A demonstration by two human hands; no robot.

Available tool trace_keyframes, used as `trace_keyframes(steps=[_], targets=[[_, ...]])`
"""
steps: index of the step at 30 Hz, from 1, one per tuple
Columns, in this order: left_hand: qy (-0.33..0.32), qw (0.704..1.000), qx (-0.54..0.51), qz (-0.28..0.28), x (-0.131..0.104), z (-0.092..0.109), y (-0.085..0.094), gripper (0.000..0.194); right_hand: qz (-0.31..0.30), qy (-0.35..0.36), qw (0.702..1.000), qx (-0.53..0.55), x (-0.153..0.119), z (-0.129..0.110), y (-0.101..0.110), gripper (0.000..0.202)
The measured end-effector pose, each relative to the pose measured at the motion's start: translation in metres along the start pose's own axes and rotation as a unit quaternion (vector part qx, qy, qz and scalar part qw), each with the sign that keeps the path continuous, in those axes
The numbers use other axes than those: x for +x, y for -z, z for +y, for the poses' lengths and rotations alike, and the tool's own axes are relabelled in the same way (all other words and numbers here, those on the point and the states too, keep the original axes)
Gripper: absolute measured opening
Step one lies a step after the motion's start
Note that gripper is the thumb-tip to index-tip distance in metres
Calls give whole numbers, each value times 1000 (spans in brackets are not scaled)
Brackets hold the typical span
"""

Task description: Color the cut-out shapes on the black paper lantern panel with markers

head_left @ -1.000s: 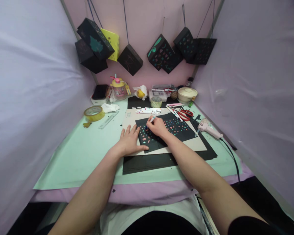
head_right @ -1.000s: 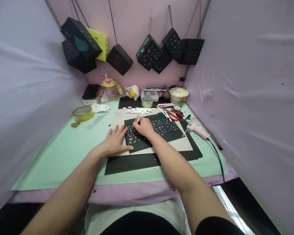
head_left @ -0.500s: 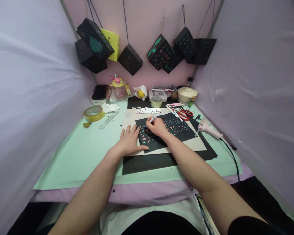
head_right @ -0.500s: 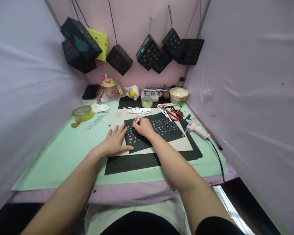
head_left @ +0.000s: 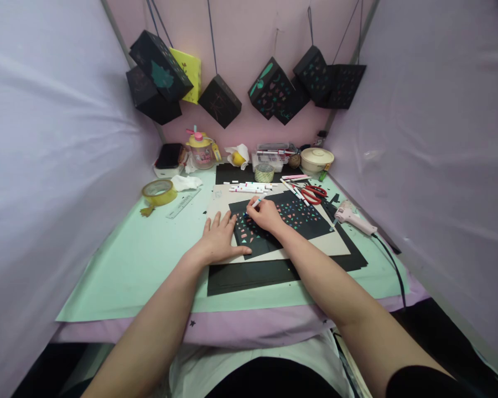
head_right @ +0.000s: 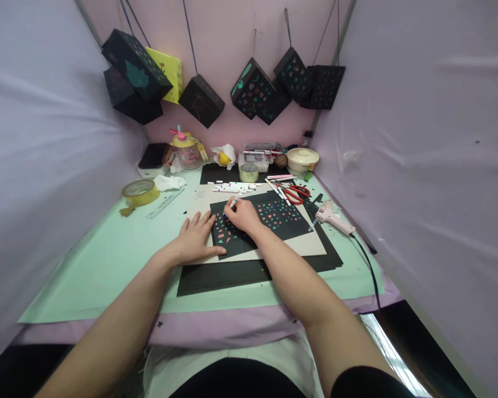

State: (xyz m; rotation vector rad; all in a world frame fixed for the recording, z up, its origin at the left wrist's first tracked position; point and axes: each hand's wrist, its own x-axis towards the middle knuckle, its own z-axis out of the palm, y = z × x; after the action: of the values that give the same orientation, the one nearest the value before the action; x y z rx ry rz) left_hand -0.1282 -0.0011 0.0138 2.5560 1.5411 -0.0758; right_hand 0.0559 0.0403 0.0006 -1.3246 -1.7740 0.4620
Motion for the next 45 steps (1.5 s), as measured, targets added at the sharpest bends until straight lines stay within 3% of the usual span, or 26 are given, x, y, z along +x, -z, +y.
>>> trace_keyframes(steps=[30,36,45], targets=[[0,999,-36,0,-5,-1,3,119,1,9,1000,2,-1,-3,-1,16],[-11,997,-77,19,-7,-2,3,121,121,27,992,14,-2,-14,8,19],[5,991,-131,36,-6,-10,11,117,183,66,976,93,-3,-38,28,18]])
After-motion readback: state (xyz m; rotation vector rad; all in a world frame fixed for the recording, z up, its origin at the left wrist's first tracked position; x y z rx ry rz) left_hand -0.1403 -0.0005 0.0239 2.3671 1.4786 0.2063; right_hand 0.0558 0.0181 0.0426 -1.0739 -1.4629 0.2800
